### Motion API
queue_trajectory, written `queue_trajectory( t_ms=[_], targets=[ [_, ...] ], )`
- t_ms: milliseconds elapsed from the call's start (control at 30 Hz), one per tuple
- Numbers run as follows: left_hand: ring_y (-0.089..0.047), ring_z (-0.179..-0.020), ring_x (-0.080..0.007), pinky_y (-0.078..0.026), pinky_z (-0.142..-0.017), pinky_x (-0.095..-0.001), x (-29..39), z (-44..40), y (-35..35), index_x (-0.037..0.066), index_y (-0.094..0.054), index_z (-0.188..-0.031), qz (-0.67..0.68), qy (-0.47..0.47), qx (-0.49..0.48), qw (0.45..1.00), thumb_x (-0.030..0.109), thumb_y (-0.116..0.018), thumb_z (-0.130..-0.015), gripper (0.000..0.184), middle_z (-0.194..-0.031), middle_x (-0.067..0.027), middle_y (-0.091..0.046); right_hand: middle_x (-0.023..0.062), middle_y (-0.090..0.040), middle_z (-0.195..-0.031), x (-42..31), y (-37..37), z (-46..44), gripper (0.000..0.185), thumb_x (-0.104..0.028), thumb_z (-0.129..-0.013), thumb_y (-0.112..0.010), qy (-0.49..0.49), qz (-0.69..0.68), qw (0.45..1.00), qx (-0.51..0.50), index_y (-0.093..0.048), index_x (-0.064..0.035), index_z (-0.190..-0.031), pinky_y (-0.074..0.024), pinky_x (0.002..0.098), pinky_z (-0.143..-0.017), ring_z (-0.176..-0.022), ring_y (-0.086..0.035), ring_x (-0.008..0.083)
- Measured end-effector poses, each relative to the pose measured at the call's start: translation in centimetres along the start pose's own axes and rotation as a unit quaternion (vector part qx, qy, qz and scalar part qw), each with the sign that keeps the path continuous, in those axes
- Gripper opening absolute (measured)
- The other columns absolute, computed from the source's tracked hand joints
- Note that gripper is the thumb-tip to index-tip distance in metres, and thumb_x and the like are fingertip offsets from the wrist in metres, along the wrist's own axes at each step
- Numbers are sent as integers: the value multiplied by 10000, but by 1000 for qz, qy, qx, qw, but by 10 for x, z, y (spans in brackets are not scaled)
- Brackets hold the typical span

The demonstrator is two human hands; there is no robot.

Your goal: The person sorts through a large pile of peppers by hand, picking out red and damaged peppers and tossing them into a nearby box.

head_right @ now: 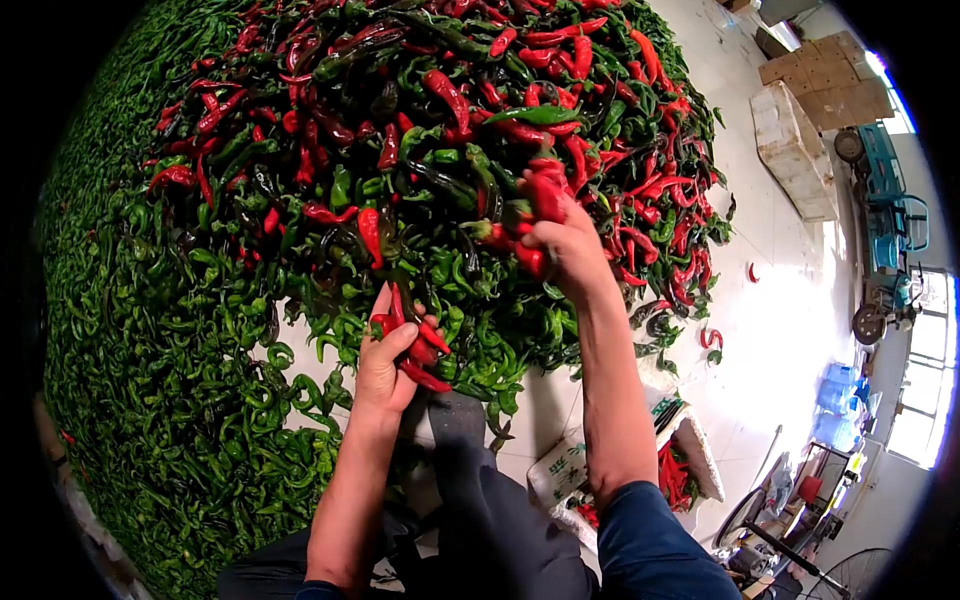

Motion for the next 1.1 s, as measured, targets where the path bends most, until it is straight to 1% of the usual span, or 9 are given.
queue_trajectory(
  t_ms=[67, 167, 267, 400, 467, 533, 700, 933, 1100],
  targets=[
    [-638, -1011, -240, -559, -896, -425, 2, -7, 0, 100, -409, -1452, -1, -15, 0, 1000, 11, -684, -832, 684, -1100, -76, -614, 93, -682, -1047, -3, -21, -12, 491, -39, -759, -571, -90, 85, 992, -9, -566, -11, -1249, -516, 307, -819, -912, -653, 212],
    [-642, -1003, -241, -562, -889, -426, 10, -11, 7, 79, -441, -1426, -12, 3, 16, 1000, 2, -686, -832, 647, -1099, -80, -618, 51, -655, -953, 22, -45, -23, 464, -28, -810, -547, 66, 433, 886, 154, -549, -4, -1273, -486, 269, -732, -810, -604, 132],
    [-641, -1003, -244, -560, -893, -425, 16, -7, 17, 68, -436, -1430, -18, 8, 33, 999, -13, -674, -833, 648, -1096, -88, -623, 43, -644, -939, 28, -53, -27, 476, -20, -812, -539, -30, 104, 992, 71, -540, -3, -1288, -475, 263, -728, -794, -585, 125],
    [-642, -999, -245, -556, -896, -408, 14, -2, 21, 65, -419, -1446, -32, 1, 51, 998, -25, -665, -834, 666, -1102, -90, -622, 3, -596, -889, 31, -57, -34, 456, 0, -804, -545, 12, 127, 989, 72, -552, -8, -1260, -453, 248, -661, -733, -543, 101],
    [-642, -998, -246, -555, -896, -400, 16, 1, 20, 65, -417, -1445, -39, -5, 58, 998, -29, -665, -832, 668, -1107, -91, -621, 78, -644, -1039, 29, -41, -27, 589, 49, -728, -547, -34, 8, 999, 13, -508, -37, -1310, -513, 301, -760, -964, -642, 184],
    [-642, -999, -247, -553, -897, -394, 19, 4, 25, 64, -420, -1439, -39, -7, 64, 997, -30, -665, -830, 663, -1109, -92, -619, 121, -634, -1163, 25, -38, -8, 666, 55, -724, -523, -54, -141, 988, 37, -475, -46, -1380, -531, 328, -749, -1027, -645, 232],
    [-640, -1002, -248, -553, -899, -399, 31, 8, 37, 59, -427, -1426, -37, -8, 48, 998, -40, -669, -820, 661, -1106, -97, -616, 186, -628, -1213, 68, 14, 11, 642, -74, -765, -576, -109, -290, 949, -53, -464, -35, -1397, -527, 393, -622, -992, -651, 323],
    [-652, -978, -219, -554, -851, -351, 37, -1, -1, 54, -325, -1506, -123, -33, 35, 991, -76, -701, -773, 834, -1114, -115, -612, 220, -645, -1194, 83, 8, 32, 572, -115, -776, -552, -120, -366, 914, -129, -502, 10, -1332, -536, 390, -584, -1041, -656, 370],
    [-663, -938, -179, -550, -822, -301, 46, -19, -29, 35, -330, -1500, -182, -34, -15, 983, -79, -728, -760, 848, -1138, -97, -614, 134, -664, -1098, 64, -34, 47, 652, 41, -628, -616, -116, -166, 978, -53, -523, 30, -1273, -545, 362, -863, -954, -664, 261]
  ],
)
Point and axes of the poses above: each hand's wrist, its own z-axis away from the middle knuckle, its own y-axis out of the back of the hand, x = y × z, the point moved 2 cm from there along -z, towards the middle knuckle
